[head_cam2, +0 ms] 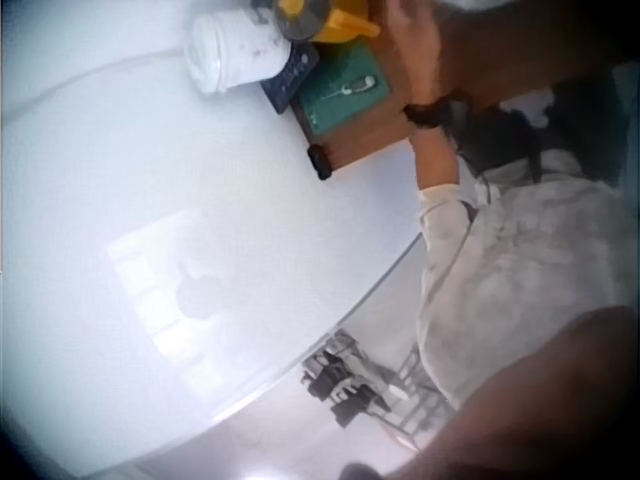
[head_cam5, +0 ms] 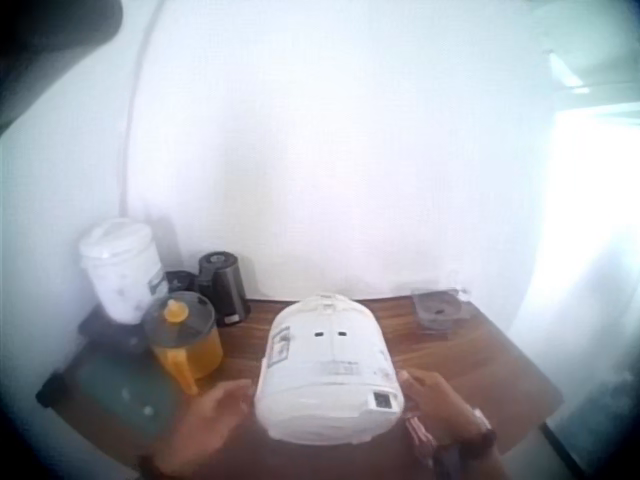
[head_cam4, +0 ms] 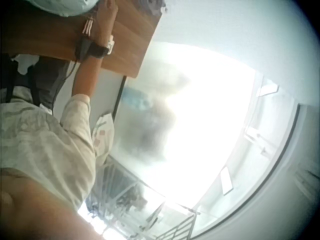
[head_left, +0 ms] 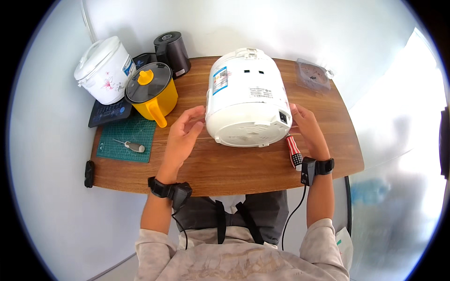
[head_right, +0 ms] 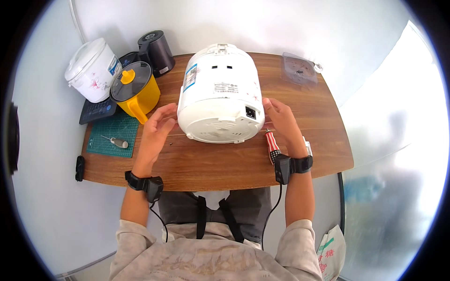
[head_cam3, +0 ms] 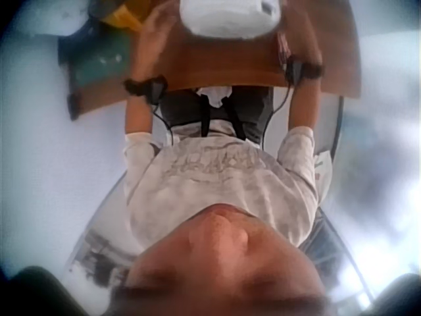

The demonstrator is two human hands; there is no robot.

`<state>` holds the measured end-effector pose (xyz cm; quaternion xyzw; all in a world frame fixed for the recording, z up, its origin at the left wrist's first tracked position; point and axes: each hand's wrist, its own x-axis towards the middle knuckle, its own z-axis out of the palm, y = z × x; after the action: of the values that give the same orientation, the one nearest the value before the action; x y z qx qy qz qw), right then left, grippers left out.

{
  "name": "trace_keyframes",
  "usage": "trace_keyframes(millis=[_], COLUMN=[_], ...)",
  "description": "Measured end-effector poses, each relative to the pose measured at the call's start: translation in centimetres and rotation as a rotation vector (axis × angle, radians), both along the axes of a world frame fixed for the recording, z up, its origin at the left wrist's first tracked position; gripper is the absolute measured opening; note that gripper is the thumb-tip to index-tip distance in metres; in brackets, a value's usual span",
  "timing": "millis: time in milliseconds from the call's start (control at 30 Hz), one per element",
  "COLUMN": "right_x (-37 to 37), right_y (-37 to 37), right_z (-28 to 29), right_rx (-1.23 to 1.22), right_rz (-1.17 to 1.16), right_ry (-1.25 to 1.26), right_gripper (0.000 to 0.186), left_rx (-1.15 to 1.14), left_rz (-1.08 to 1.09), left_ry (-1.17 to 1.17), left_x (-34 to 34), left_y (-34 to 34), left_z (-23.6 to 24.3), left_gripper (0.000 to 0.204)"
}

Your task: The person uses a screwdriver to pry open the lid of a white rice cooker, removes the inner pot, and then reassembles the cooker by placing the pot back and closing the lid. They also inspect the bottom of the cooker and handle a small white plastic component.

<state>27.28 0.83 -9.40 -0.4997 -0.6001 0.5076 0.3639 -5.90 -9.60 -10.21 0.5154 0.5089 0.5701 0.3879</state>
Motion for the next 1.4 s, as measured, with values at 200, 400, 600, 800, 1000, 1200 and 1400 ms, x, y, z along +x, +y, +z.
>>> trace_keyframes(millis=[200, 400, 600, 800, 1000, 1200, 1400], right_x=[0.7, 1.5, 1.6, 1.4, 1.2, 1.6, 0.6], right_y=[-1.2, -0.8, -0.7, -0.3, -0.3, -0.4, -1.4], right_z=[0.1, -1.1, -1.6, -2.4, -2.4, -3.1, -3.0], right_rx=[-0.019, -0.049, -0.161, -0.178, -0.163, -0.171, -0.073], right_rz=[-0.048, -0.023, -0.031, -0.004, 0.007, 0.05, 0.065], right_ry=[-0.008, 0.036, 0.078, 0.098, 0.106, 0.167, 0.229], right_gripper=[0.055, 0.056, 0.05, 0.049, 0.051, 0.054, 0.058], left_rx=[-0.032, -0.035, 0.034, 0.035, 0.018, 0.032, -0.159], left_rz=[-0.051, -0.081, -0.104, -0.068, -0.064, -0.065, -0.155], left_ry=[0.085, 0.098, 0.11, 0.145, 0.209, 0.065, -0.111], left_x=[0.7, 0.8, 1.1, 1.0, 0.9, 0.8, 0.6], left_y=[1.0, 1.4, 1.6, 1.6, 1.6, 1.5, 1.0], left_z=[-0.1, -0.1, -0.6, -0.2, 0.5, -0.8, -1.4], left_gripper=[0.035, 0.038, 0.04, 0.039, 0.037, 0.038, 0.055])
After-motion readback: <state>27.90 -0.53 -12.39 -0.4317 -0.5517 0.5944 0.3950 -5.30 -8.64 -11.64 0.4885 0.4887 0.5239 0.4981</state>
